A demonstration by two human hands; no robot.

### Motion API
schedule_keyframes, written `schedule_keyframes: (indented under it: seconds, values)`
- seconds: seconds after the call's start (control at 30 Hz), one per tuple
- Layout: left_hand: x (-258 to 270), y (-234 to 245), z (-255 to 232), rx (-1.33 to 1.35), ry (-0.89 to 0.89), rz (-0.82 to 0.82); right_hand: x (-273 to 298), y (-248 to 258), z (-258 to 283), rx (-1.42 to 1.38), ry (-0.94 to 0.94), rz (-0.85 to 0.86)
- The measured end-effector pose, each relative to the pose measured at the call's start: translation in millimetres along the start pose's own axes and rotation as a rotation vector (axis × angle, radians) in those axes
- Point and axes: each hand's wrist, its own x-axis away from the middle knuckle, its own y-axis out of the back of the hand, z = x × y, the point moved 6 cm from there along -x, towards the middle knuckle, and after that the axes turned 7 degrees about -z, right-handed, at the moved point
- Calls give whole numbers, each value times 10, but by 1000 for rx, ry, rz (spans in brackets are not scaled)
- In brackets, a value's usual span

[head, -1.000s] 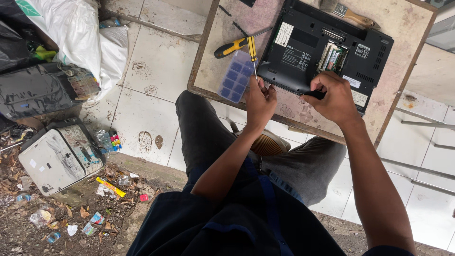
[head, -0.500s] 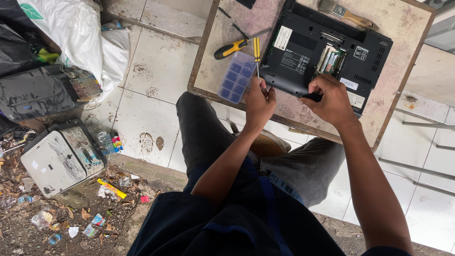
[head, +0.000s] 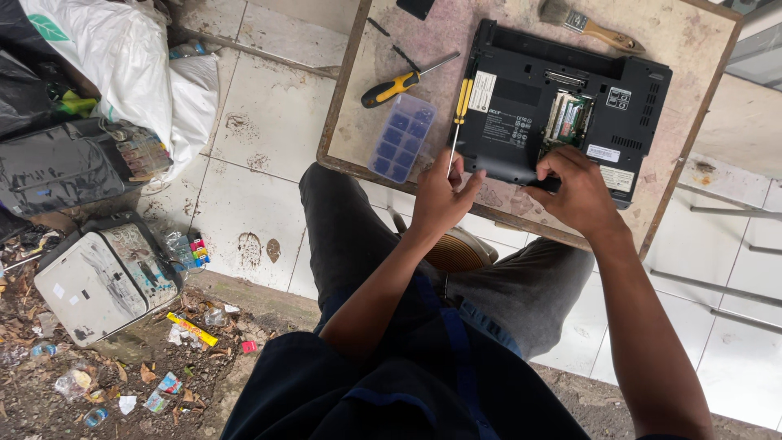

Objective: The person uses a screwdriver to remove screws from the back panel of a disassembled electronic device. They place the screws into a small plastic compartment box and continue unscrewing additional fasteners from the device's casing.

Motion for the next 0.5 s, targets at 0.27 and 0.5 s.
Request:
schedule_keyframes:
  seconds: [0.27,0.5]
  values:
    - [-465,141,-405,456,-6,26,333,153,-10,44,-37,3]
    - [-849,-69,-484,811,94,153,479,118,11,202,23,18]
